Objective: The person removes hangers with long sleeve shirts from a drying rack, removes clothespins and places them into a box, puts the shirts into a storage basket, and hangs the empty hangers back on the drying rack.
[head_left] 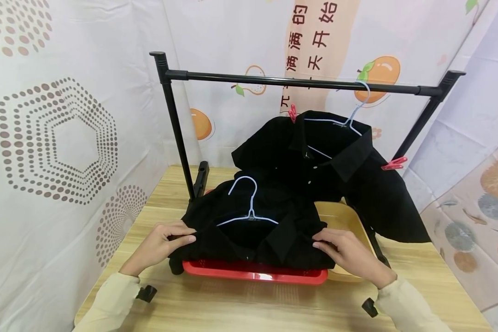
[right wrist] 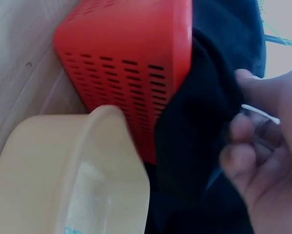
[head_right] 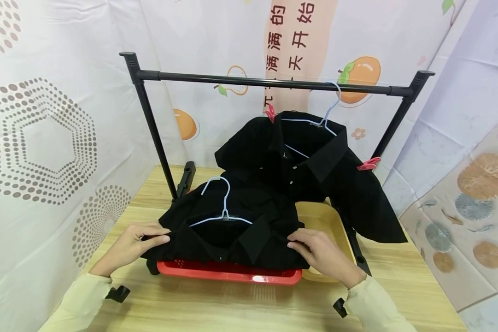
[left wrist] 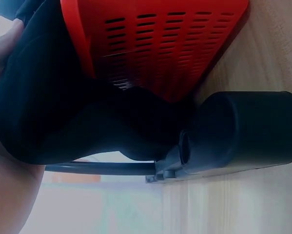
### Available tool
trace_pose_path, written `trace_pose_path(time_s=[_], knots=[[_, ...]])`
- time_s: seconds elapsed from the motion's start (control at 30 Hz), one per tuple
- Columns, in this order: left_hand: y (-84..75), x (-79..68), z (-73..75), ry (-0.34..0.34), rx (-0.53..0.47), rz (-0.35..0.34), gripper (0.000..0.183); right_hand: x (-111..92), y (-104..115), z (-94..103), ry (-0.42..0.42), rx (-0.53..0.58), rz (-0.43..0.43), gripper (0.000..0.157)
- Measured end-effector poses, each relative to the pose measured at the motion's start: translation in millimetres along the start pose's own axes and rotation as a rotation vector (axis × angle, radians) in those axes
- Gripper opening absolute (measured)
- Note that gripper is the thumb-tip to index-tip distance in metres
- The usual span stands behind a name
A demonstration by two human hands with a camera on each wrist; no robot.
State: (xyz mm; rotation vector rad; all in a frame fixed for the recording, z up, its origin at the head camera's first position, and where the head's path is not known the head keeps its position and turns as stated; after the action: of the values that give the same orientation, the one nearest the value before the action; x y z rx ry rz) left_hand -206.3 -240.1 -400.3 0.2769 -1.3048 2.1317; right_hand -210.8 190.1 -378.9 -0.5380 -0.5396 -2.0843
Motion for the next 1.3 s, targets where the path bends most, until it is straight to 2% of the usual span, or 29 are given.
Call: trace_pose_path(time_s=[0.13,0.27,0.33,0.47,0.77,0.93,1.07,1.3], knots=[[-3.3,3.0,0.2,-0.014,-0.002,-0.051,0.024,0,-1,5.4,-0.064,-0.057,0.020,0.029],[-10.1,10.2,1.0,-0.030,0.024,-0.114,0.024,1,-2,8.5,-0.102,-0.076,0.038,0.011],[-14.3,14.9,1.3,-0.030,0.050,-0.136,0.023,3,0,9.6,-0.119,-0.075,0.054,0.006],[-23.8,25.0,0.7,-0.022,0.112,-0.160,0.022,7,1,10.3,-0.120,-0.068,0.057,0.014],[-44.9,50.8,-11.3,0.010,0.228,-0.242,0.019,15,5,9.4,-0.116,-0.075,0.057,0.015],[-56.0,62.9,-19.3,0.015,0.304,-0.295,0.018,20,9,8.1,-0.120,-0.093,0.079,0.027],[-64.3,71.1,-25.5,0.025,0.319,-0.341,0.018,23,12,7.7,-0.117,-0.103,0.087,0.038],[-76.6,84.2,-35.1,0.034,0.346,-0.428,0.021,28,16,4.7,-0.118,-0.115,0.101,0.042]])
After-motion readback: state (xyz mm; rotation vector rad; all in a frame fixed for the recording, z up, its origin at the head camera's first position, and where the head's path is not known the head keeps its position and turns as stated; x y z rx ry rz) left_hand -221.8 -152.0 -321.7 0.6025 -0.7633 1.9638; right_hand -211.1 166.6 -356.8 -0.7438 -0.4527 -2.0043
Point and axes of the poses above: each hand's wrist, its own x-axis towards the middle knuckle, its own z-axis out of the back of the hand, y = z × x, the point moved 7 cm from there along x, towards the middle knuckle, and after that the axes turned 6 degrees about -x, right-handed, at the moved point
